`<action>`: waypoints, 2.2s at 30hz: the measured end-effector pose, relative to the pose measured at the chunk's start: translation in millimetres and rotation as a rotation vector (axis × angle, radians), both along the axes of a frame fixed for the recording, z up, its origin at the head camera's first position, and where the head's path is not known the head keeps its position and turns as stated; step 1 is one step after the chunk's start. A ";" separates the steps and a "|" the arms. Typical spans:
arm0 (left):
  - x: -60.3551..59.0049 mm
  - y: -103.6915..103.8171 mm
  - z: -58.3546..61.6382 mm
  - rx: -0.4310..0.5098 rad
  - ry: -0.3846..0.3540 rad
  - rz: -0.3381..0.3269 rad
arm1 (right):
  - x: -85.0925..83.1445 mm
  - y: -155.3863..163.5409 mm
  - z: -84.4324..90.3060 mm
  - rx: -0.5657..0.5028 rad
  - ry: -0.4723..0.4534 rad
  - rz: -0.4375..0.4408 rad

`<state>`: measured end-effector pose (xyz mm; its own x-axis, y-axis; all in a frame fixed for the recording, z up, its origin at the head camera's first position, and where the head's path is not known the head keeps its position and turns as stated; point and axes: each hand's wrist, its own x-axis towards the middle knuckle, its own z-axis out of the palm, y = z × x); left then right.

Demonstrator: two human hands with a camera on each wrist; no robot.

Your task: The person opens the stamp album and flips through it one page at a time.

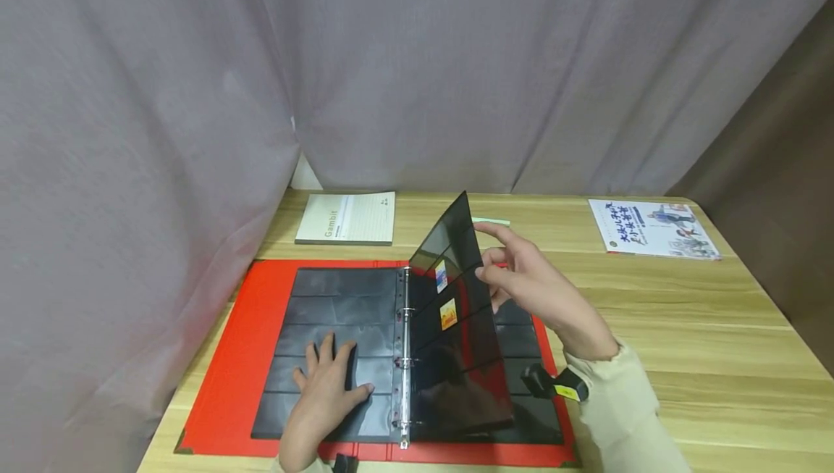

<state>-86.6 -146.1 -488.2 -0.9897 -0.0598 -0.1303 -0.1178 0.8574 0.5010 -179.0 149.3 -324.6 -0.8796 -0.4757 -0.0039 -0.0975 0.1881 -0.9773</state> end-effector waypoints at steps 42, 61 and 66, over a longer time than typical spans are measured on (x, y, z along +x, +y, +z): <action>0.3 -2.5 4.9 0.071 -0.003 -0.013 | -2.2 -54.1 5.6 -0.002 0.006 0.061; 22.9 36.0 85.4 0.602 0.694 -0.294 | -12.6 -72.4 -15.9 0.059 0.004 0.148; 26.3 45.0 94.7 0.636 0.770 -0.384 | -13.1 -73.5 -17.7 0.063 0.015 0.172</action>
